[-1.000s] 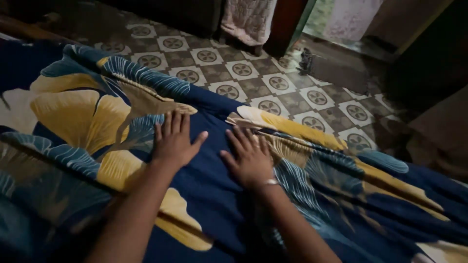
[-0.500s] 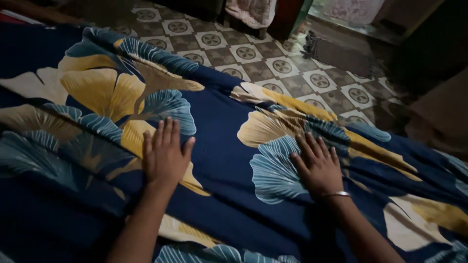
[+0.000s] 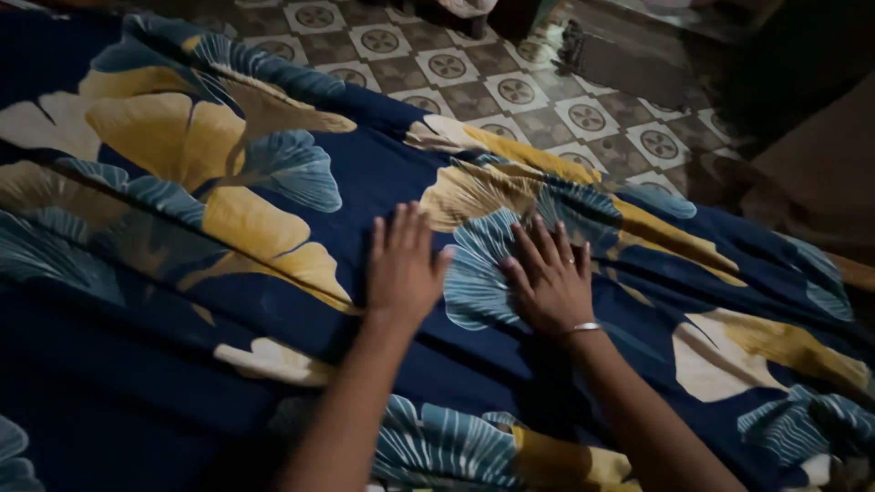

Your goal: The person smooths out, folds, and rolls a blanket on a bed by hand.

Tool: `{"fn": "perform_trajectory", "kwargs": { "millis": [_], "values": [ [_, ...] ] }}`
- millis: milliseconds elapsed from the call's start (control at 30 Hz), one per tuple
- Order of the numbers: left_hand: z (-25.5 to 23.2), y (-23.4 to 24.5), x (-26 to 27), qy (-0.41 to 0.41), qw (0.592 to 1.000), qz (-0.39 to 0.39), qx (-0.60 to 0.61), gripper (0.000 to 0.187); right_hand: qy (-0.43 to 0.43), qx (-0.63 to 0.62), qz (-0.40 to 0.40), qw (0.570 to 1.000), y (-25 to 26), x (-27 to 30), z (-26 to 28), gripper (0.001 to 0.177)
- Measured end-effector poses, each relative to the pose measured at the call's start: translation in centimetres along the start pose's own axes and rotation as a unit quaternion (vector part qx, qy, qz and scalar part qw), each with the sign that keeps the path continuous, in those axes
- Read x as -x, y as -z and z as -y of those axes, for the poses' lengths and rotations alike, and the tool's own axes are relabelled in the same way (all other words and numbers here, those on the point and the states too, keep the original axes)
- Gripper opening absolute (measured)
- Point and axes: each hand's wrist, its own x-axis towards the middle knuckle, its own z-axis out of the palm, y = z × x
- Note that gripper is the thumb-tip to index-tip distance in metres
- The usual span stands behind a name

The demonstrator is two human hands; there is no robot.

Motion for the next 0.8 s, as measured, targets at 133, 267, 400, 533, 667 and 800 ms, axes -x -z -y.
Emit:
{"fn": "perform_trajectory", "kwargs": {
  "millis": [133, 267, 400, 533, 667, 800],
  "values": [
    [-2.4, 0.4, 1.7, 0.002, 1.000, -0.001, 0.024, 0.074, -0.037, -0.008, 0.040, 0.998, 1.6, 0.6, -0.8, 0.065],
    [-2.5, 1.5, 3.4, 0.007, 1.000, -0.024, -0.016, 0.072, -0.049, -0.013, 0.049, 0.997, 2.4, 1.8, -1.5, 0.069],
    [-2.7, 2.5, 4.6, 0.014, 0.998, -0.026, -0.050, 0.071, -0.037, 0.002, 0.034, 0.999, 2.6, 3.6, -2.7, 0.069],
    [-2.9, 2.9, 5.7, 0.024, 0.997, -0.034, -0.061, 0.071, -0.038, -0.008, 0.032, 0.999, 4.2, 4.6, -1.7, 0.068],
    [-2.9, 3.2, 6.3, 0.027, 0.996, -0.040, -0.075, 0.070, -0.051, -0.020, 0.013, 0.998, 4.1, 5.0, -1.1, 0.066],
    [-2.8, 2.8, 6.1, 0.026, 0.996, -0.041, -0.071, 0.070, -0.050, -0.014, 0.001, 0.999, 4.0, 5.0, -1.1, 0.066]
  ]
}}
